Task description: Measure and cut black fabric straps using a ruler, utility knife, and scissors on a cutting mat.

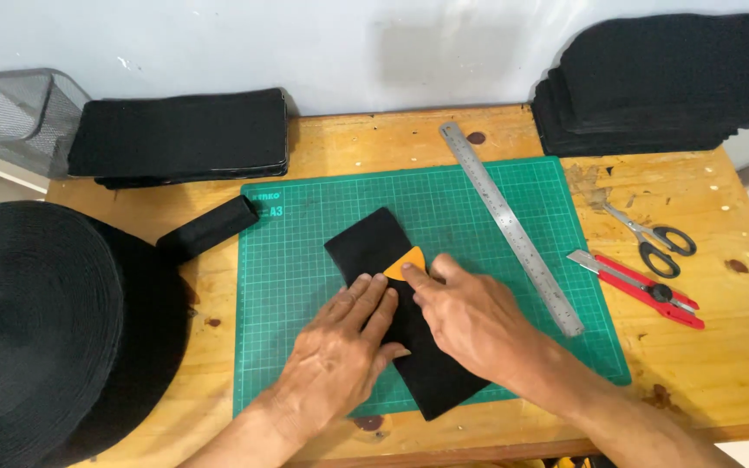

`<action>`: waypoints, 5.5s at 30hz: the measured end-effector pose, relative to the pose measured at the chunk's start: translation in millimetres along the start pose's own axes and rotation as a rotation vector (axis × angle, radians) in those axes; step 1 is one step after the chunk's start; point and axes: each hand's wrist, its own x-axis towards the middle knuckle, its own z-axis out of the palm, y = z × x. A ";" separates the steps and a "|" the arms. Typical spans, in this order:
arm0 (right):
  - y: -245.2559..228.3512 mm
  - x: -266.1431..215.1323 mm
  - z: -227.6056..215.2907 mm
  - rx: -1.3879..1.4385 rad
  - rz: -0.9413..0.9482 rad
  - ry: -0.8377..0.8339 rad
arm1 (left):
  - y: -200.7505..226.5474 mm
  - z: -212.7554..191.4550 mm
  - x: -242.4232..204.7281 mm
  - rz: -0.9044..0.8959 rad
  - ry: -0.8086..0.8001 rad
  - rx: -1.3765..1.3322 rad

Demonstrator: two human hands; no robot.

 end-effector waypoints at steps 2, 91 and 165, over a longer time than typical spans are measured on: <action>-4.5 2.6 3.1 -0.062 -0.008 0.020 | 0.7 -0.3 -1.3 -0.004 0.017 -0.025; -13.8 39.0 -5.3 0.072 -0.242 -0.043 | 11.0 -6.4 -5.2 -0.065 0.127 0.032; 12.3 64.8 8.8 0.068 -0.021 0.137 | -1.5 -17.0 3.9 -0.163 -0.029 0.021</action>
